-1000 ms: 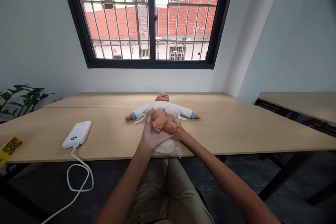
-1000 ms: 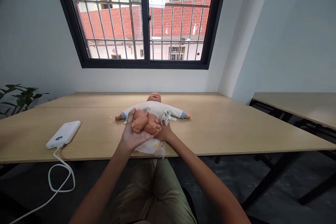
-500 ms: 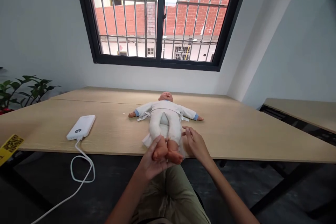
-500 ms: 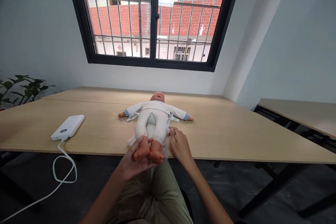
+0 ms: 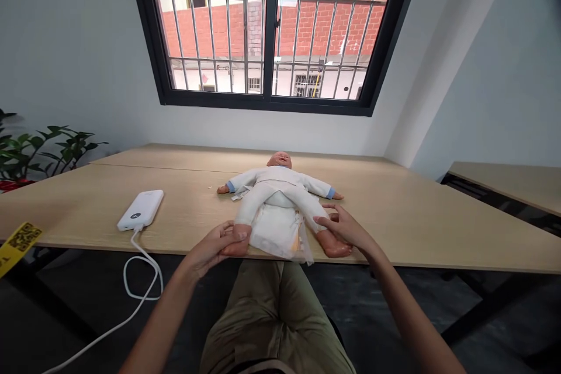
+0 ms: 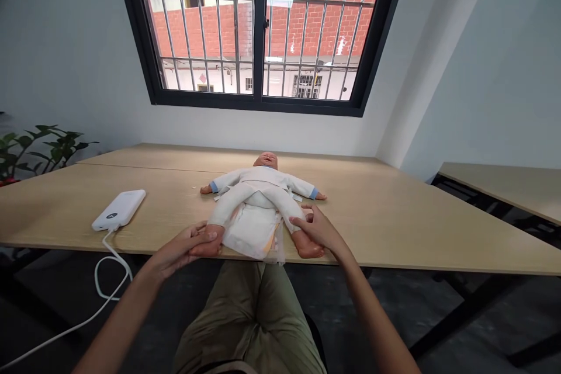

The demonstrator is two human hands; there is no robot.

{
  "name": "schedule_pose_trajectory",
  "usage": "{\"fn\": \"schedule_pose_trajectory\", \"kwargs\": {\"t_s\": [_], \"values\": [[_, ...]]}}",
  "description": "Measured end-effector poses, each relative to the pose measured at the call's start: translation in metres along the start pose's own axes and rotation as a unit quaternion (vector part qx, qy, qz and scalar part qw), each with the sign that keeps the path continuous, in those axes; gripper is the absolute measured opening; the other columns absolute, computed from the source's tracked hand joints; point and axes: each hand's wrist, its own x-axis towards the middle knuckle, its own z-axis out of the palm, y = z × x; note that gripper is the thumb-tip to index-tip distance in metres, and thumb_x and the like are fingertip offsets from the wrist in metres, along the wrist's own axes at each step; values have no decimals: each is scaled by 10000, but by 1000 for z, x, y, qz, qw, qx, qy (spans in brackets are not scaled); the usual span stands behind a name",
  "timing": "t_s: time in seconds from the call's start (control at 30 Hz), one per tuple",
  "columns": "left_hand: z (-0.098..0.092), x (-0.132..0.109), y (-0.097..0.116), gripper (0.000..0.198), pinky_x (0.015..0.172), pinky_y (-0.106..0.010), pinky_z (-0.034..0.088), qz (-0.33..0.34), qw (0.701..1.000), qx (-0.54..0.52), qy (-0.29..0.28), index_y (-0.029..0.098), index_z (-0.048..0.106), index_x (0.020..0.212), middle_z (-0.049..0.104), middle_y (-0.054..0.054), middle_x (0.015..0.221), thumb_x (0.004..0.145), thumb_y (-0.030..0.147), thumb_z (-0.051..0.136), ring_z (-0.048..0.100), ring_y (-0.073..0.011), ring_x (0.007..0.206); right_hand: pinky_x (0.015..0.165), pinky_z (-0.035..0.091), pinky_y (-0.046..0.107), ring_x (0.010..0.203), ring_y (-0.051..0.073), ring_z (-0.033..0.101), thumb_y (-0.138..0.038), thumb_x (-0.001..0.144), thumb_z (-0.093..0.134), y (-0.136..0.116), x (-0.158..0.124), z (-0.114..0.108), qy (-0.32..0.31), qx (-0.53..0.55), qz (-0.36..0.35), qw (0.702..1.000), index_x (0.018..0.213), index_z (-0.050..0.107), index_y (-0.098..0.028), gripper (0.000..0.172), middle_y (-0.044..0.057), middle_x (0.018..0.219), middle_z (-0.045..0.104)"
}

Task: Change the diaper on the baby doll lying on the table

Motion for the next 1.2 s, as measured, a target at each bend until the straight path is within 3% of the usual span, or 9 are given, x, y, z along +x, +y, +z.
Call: {"fn": "schedule_pose_trajectory", "kwargs": {"t_s": [0.1,0.2,0.33,0.4,0.47,0.63,0.8,0.97,1.2], "values": [[-11,1,7,660,741,-252,511,24,992,121,24,164,559,1140,711,-60,1022,589,355,867,668,-200,925,859,504,462,982,334,657,-478,850,610,-8,-6,5,54,-218,-68,972,1319,489,-134,594,154,1024,689],[-13,8,5,573,771,-325,511,51,960,272,44,142,569,1084,695,-68,958,644,446,775,660,-247,907,1071,345,566,1213,360,550,-320,896,586,-16,-19,25,130,-386,-211,889,1320,538,-147,461,181,1233,637],[-14,17,-2,562,909,-435,484,144,864,464,136,109,570,1199,641,-120,1068,724,398,658,604,-299,1018,1195,176,568,1294,301,509,-492,827,686,-14,-37,53,-8,-410,-379,830,1345,544,-178,622,145,1345,591],[-12,20,-2,626,1044,-473,407,219,805,533,143,140,507,1349,558,-148,1282,753,294,623,502,-315,1220,1196,174,575,1284,311,523,-542,771,730,-11,-40,62,-55,-411,-390,822,1346,554,-171,706,150,1343,595],[-9,22,-2,627,1129,-495,312,273,743,602,105,215,505,1394,430,-125,1463,772,176,571,350,-316,1380,1198,174,567,1247,296,560,-444,819,714,-10,-39,66,-63,-411,-378,827,1315,592,-190,570,129,1311,624],[-1,35,4,724,1172,-570,175,282,648,708,10,307,569,1357,276,-27,1603,713,-13,488,124,-339,1492,1195,173,544,1040,224,678,-208,945,505,-17,-31,65,-61,-376,-360,852,1100,722,-214,267,80,1088,730],[2,54,17,697,1172,-548,193,268,678,683,-42,313,630,1290,331,-43,1576,693,-36,544,177,-356,1479,1154,262,519,967,231,679,-140,901,445,-23,-28,49,-53,-291,-348,890,1101,707,-202,335,76,1028,741],[8,63,27,563,1193,-527,136,285,746,597,-76,300,656,1252,354,-58,1564,756,40,605,178,-353,1484,842,485,349,892,239,648,-302,940,431,-30,-22,27,4,-113,-274,955,956,697,-199,286,70,974,731],[12,97,38,372,1192,-419,187,290,800,512,-121,251,692,1163,401,-59,1543,794,235,650,284,-288,1454,779,454,279,855,212,620,-448,957,452,-47,-2,24,87,-1,-292,953,864,640,-194,329,52,885,690]]}}
